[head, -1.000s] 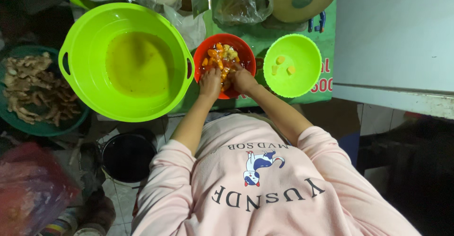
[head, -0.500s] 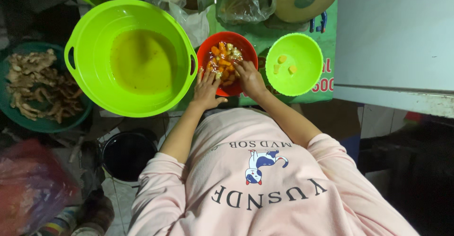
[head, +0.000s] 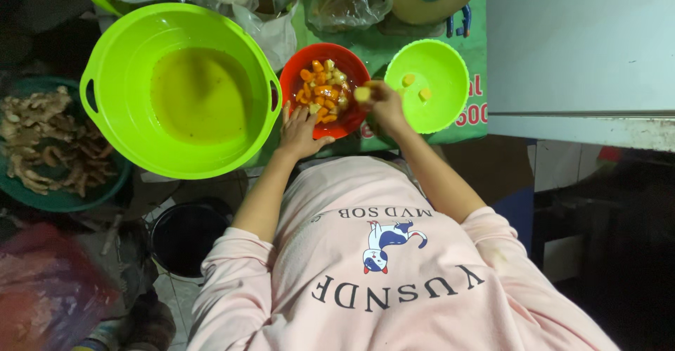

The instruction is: The person washes chopped orange and pale vegetables in a red bowl filled with water, then transfers the cleaned pieces into a green bowl. The person repeatedly rinses the vegetables by hand and moves them between bowls, finishing by pouring the remaining water from the red bowl into a larger green basin.

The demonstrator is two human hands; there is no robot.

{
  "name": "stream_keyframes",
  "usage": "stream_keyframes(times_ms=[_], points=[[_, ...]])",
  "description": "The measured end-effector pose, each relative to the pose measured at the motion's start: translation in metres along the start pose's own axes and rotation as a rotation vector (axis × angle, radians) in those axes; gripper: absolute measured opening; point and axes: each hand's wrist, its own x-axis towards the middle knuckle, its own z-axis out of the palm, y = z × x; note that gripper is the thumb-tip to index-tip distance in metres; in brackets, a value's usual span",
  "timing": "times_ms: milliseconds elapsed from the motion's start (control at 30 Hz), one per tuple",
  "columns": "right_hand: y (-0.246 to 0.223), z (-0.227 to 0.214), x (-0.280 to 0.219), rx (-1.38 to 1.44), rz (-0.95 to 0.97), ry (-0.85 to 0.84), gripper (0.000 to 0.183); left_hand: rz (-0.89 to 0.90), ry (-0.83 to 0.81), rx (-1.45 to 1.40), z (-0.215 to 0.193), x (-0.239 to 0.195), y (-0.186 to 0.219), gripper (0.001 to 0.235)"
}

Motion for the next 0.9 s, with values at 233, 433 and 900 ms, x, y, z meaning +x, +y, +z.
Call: stream_keyframes(times_ms=[233,433,900], points=[[0.042,-0.115,0.016,0.041,0.18,0.305,0.045,-0.001,-0.024,0.036,-0.004,0.001,0.002,0.091],[0.078,-0.135,0.015,-0.525,0.242,0.347,0.039,0.021,-0.007,0.044,-0.004,-0.001,0.001,0.089],[-0.036,-0.043,-0.007,-0.734,-0.651,0.298,0.031,-0.002,-0.013,0.017,-0.003,-0.003,0.001,0.082]])
